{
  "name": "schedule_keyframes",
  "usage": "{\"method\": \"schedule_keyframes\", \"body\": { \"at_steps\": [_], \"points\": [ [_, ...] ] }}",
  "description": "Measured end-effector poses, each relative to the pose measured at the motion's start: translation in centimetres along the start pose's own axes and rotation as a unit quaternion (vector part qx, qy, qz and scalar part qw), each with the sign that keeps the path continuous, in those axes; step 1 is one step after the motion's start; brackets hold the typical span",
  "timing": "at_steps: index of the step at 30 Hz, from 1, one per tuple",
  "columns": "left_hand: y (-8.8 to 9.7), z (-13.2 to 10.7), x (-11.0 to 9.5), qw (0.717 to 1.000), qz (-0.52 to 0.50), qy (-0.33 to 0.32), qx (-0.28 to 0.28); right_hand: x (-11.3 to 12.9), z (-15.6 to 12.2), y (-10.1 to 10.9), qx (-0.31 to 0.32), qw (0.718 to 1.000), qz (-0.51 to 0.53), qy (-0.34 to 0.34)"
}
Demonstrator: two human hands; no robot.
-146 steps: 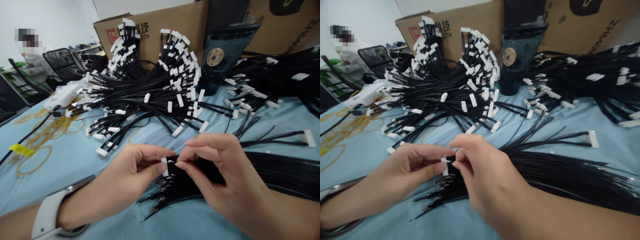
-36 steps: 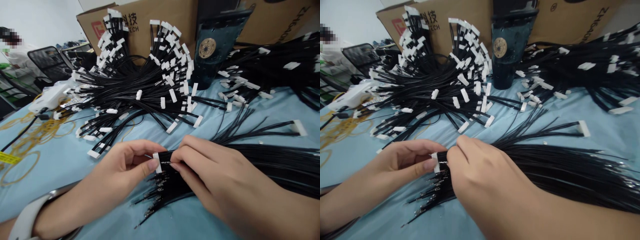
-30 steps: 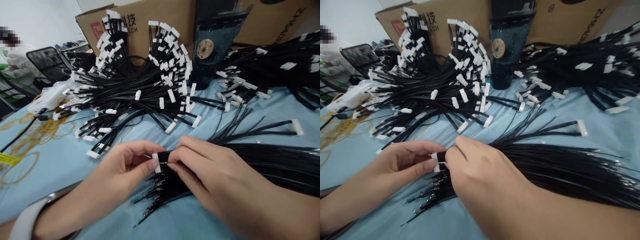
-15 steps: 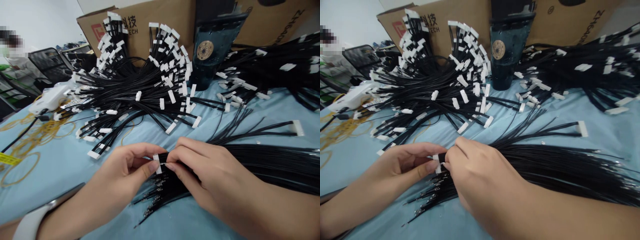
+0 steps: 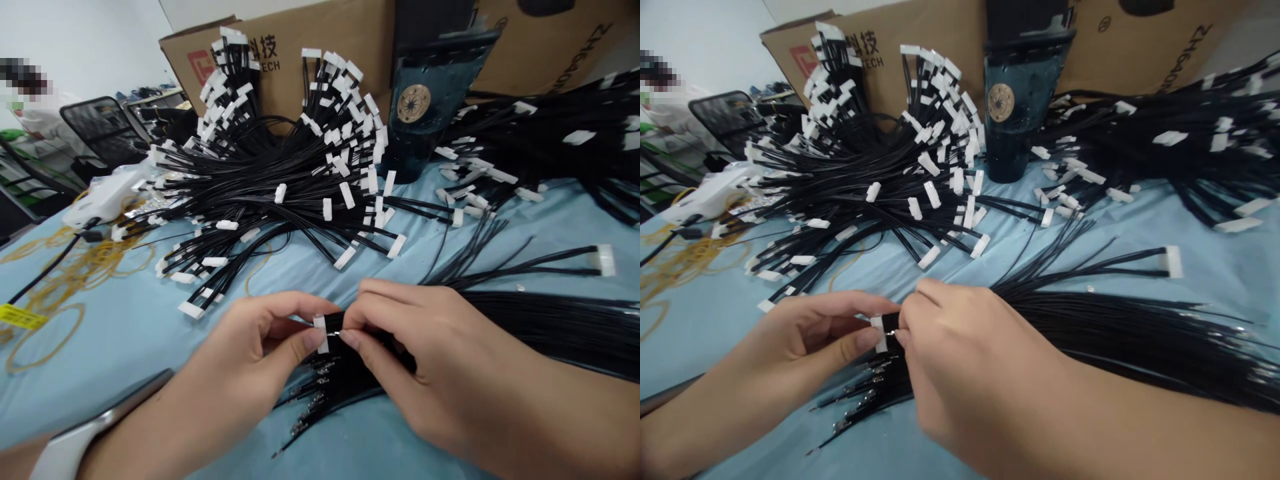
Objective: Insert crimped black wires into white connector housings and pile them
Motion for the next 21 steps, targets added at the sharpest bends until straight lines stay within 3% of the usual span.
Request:
{"method": "schedule_keyframes", "body": {
  "at_steps": [6, 21],
  "points": [
    [0.17, 0.08, 0.08, 1.0, 0.013, 0.009, 0.012, -0.44, -0.06, -0.24, 0.04, 0.998, 0.019, -0.04],
    [0.3, -0.17, 0.23, 0.998, 0.032, 0.044, 0.013, -0.58, -0.03, -0.49, 0.033, 0.994, 0.028, -0.099]
  ]
}}
Point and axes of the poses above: each hand's wrist, its own z-axis towards the middle knuckle, its own y-axis out of the back of the hand, x = y × z, the point moved 2 cm from there along z, towards the middle knuckle, and after that the axes turned 14 degrees about -z, right-handed, at the moved point
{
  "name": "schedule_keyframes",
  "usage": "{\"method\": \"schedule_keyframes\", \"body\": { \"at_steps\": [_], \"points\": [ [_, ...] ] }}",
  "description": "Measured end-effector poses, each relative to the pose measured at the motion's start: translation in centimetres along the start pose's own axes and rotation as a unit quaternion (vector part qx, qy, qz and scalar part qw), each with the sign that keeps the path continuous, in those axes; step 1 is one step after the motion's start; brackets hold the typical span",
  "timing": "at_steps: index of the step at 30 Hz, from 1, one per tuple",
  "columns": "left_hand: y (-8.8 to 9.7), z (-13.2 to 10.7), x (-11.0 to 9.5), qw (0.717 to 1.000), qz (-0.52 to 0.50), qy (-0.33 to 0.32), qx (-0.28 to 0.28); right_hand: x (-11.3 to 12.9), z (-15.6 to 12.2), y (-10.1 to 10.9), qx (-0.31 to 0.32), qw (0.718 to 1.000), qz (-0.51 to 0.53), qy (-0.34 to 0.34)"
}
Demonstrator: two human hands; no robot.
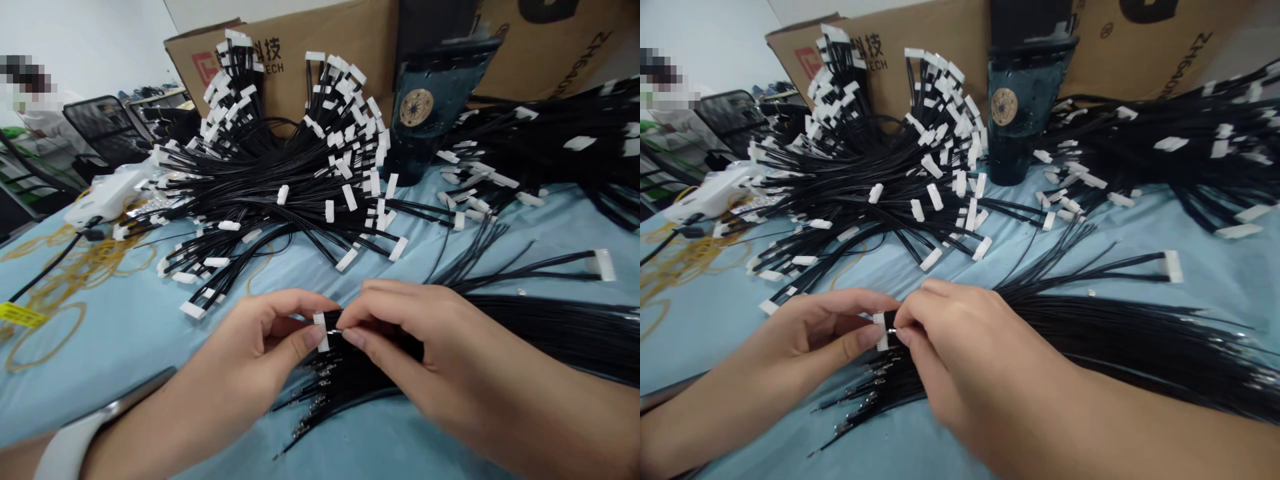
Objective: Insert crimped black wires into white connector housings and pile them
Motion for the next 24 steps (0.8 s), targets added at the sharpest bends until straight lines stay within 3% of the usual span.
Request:
{"method": "schedule_keyframes", "body": {
  "at_steps": [12, 24],
  "points": [
    [-0.05, 0.3, -0.08, 1.0, -0.002, 0.005, 0.009, -0.24, 0.81, 0.48, 0.027, 0.983, 0.181, -0.03],
    [-0.16, 0.37, -0.24, 1.0, -0.016, 0.001, 0.013, -0.96, 0.77, 0.19, 0.046, 0.969, 0.24, -0.042]
  ]
}}
Point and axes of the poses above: each hand's wrist, its own z-axis towards the middle knuckle, its own y-axis out of the back of the hand, x = y × z, the point moved 2 cm from there along z, towards the middle knuckle, and after that the axes turned 14 degrees about -z, right-handed, at the moved point
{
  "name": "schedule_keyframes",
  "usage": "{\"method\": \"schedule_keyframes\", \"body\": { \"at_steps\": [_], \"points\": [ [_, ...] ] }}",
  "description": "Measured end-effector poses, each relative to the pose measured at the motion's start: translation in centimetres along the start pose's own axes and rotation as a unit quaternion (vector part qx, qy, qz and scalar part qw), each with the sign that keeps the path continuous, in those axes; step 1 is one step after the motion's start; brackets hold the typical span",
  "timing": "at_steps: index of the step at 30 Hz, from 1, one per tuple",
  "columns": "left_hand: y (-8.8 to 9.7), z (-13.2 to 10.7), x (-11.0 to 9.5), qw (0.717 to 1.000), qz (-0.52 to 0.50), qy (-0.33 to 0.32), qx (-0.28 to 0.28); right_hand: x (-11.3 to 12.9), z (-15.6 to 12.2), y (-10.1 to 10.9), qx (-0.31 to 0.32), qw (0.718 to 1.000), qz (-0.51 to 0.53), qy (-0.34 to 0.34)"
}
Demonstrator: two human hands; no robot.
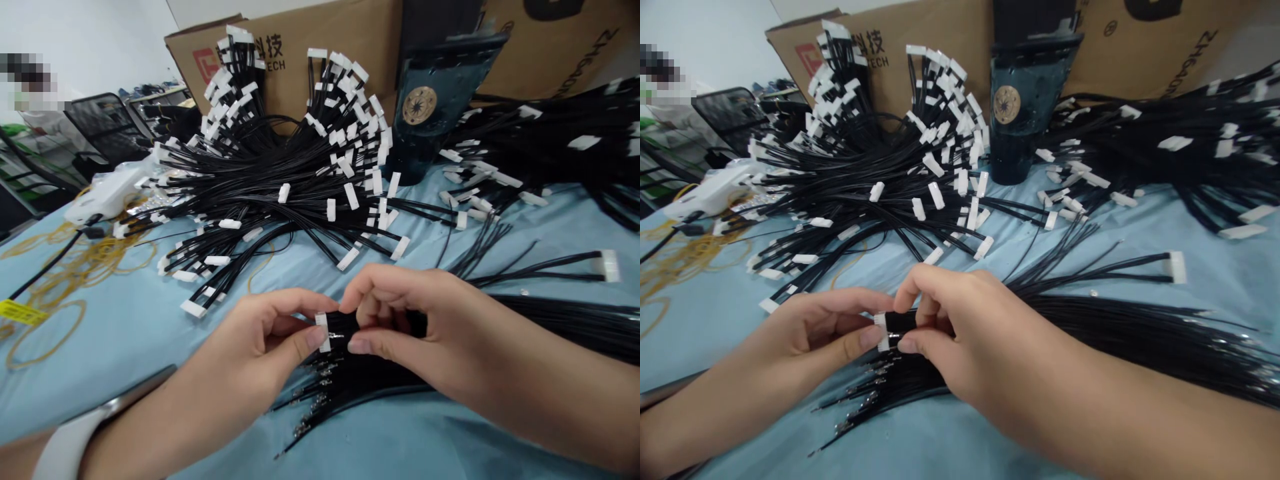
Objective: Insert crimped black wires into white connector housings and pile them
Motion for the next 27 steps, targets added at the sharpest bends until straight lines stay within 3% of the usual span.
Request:
{"method": "schedule_keyframes", "body": {
  "at_steps": [7, 15, 27],
  "points": [
    [0.04, -0.17, -0.12, 1.0, 0.013, 0.006, -0.024, -0.09, -0.12, -0.04, -0.004, 1.0, -0.008, -0.009],
    [0.0, -0.03, 0.14, 0.999, -0.027, -0.012, -0.014, 0.2, 0.01, 0.02, 0.004, 0.998, -0.064, 0.009],
    [0.12, -0.07, -0.17, 0.999, -0.031, -0.016, 0.003, 0.19, -0.02, 0.29, -0.006, 0.998, -0.065, 0.016]
  ]
}}
Point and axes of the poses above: each hand's wrist, its own z-axis towards the middle knuckle, its own y-axis out of the back of the hand, x = y × z, the point moved 2 cm from there along z, towards the middle knuckle, and after that the axes turned 14 degrees about -z, right-handed, at the moved point
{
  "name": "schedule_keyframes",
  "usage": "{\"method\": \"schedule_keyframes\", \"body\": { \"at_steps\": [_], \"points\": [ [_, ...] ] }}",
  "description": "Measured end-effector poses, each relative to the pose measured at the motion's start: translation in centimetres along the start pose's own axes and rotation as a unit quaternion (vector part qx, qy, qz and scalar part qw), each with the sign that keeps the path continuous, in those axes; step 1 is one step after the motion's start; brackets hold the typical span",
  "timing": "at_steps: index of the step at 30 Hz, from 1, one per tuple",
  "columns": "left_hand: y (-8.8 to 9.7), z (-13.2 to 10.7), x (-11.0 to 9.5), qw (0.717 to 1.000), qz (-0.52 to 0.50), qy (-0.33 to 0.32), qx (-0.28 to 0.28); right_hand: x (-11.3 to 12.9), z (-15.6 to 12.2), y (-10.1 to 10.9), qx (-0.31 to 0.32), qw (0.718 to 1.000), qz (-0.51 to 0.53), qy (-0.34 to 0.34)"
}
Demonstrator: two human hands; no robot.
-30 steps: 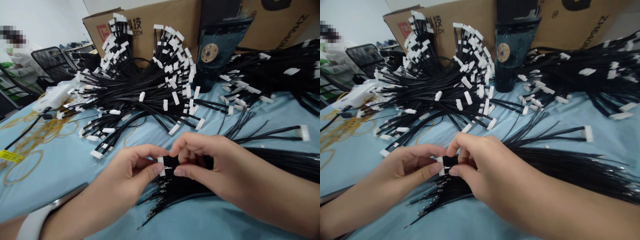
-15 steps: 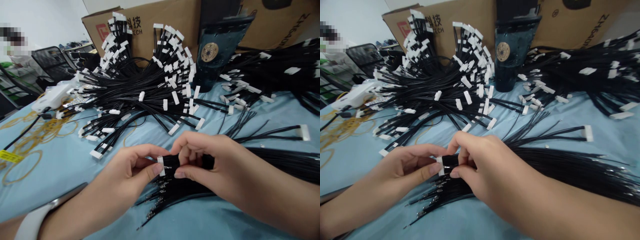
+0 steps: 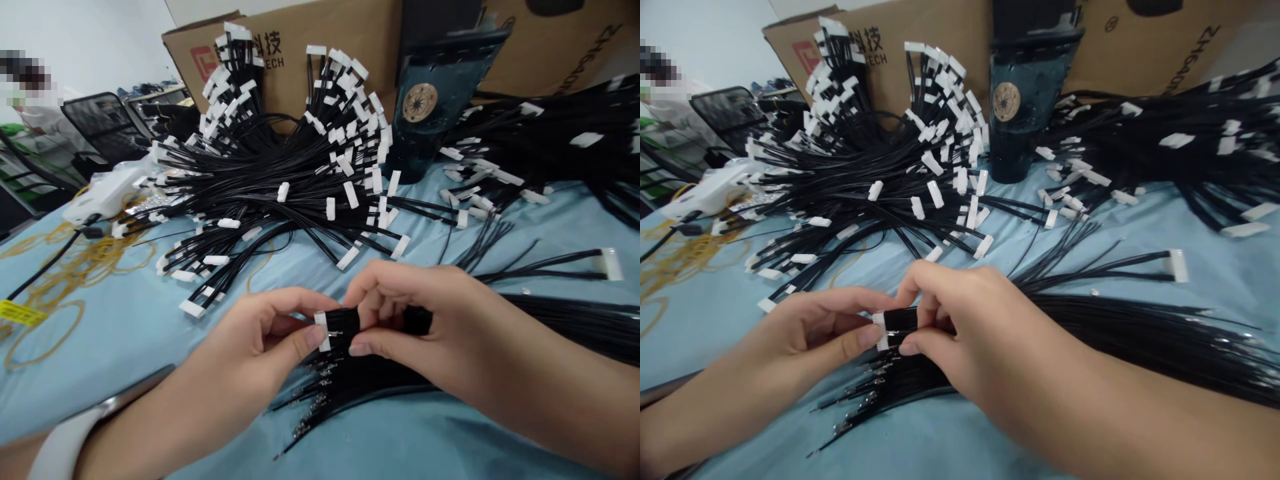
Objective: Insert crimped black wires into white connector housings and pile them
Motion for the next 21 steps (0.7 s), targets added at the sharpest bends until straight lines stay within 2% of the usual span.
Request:
{"method": "schedule_keyframes", "body": {
  "at_steps": [7, 21],
  "points": [
    [0.0, -0.1, 0.2, 1.0, 0.014, 0.016, 0.003, 0.7, 0.1, 0.6, 0.02, 0.999, 0.024, -0.029],
    [0.1, 0.2, 0.7, 0.999, 0.029, 0.029, -0.028, 0.3, -0.7, -0.9, -0.065, 0.998, 0.01, 0.019]
  ]
}}
Point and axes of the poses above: each hand's wrist, its own z-axis towards the middle knuckle, its own y-axis out of the back of the hand, x = y × z, the point moved 2 cm from there along z, towards the middle knuckle, and after that the axes turned 14 degrees about -z, right-handed, at the moved point
